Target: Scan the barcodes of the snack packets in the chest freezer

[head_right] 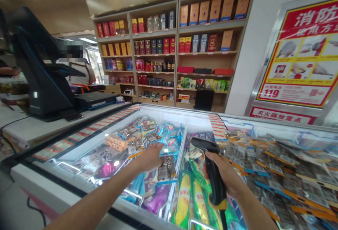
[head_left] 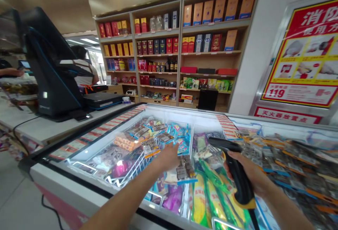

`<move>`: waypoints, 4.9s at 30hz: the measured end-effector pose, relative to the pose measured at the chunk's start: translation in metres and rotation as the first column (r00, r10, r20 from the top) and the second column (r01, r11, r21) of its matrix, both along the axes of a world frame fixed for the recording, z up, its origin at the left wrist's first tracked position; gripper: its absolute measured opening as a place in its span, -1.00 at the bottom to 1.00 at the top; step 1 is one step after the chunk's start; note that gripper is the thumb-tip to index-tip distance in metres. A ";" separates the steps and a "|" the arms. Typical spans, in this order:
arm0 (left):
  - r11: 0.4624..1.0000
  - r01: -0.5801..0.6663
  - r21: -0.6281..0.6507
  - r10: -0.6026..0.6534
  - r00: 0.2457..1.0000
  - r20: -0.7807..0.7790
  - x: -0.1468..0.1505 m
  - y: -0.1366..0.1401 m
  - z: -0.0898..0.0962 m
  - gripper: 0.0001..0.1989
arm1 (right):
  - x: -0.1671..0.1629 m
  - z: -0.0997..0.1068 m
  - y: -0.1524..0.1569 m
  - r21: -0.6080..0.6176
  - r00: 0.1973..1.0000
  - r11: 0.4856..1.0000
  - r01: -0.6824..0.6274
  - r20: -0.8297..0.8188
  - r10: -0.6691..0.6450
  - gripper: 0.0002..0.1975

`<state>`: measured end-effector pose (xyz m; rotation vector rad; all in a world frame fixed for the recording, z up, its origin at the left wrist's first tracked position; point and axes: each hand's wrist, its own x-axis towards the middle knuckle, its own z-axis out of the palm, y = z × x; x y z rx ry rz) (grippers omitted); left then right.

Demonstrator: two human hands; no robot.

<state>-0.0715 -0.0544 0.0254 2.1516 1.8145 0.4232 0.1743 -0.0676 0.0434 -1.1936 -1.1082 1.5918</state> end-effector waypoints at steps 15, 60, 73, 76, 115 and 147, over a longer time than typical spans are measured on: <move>0.979 -0.203 0.002 0.200 0.964 0.173 0.026 -0.010 -0.007 -0.56 | -0.008 0.013 0.001 0.006 0.998 1.000 0.009 -0.063 -0.008 -0.75; 0.949 0.127 -0.289 0.308 -0.180 0.934 0.085 0.041 -0.019 -0.79 | -0.051 0.015 0.039 0.032 0.845 0.979 0.199 -0.511 -0.155 -0.87; 0.907 0.343 -0.245 0.233 0.077 0.969 0.054 0.060 0.013 -0.70 | -0.022 0.035 0.064 0.111 0.940 0.979 0.169 -0.318 -0.126 -0.84; 0.948 0.223 -0.228 0.230 0.017 0.973 0.062 0.070 -0.002 -0.79 | -0.015 0.036 0.059 0.106 0.926 0.966 0.235 -0.327 -0.190 -0.86; 0.954 -0.121 -0.275 0.205 -0.409 0.889 0.020 0.105 -0.024 -0.82 | -0.047 0.006 -0.020 -0.105 0.996 0.992 0.064 -0.059 -0.071 -0.77; 0.960 -0.080 -0.269 0.214 -0.413 0.886 0.008 0.104 -0.020 -0.91 | -0.037 0.016 -0.020 0.030 0.993 0.996 -0.083 0.089 0.080 -0.69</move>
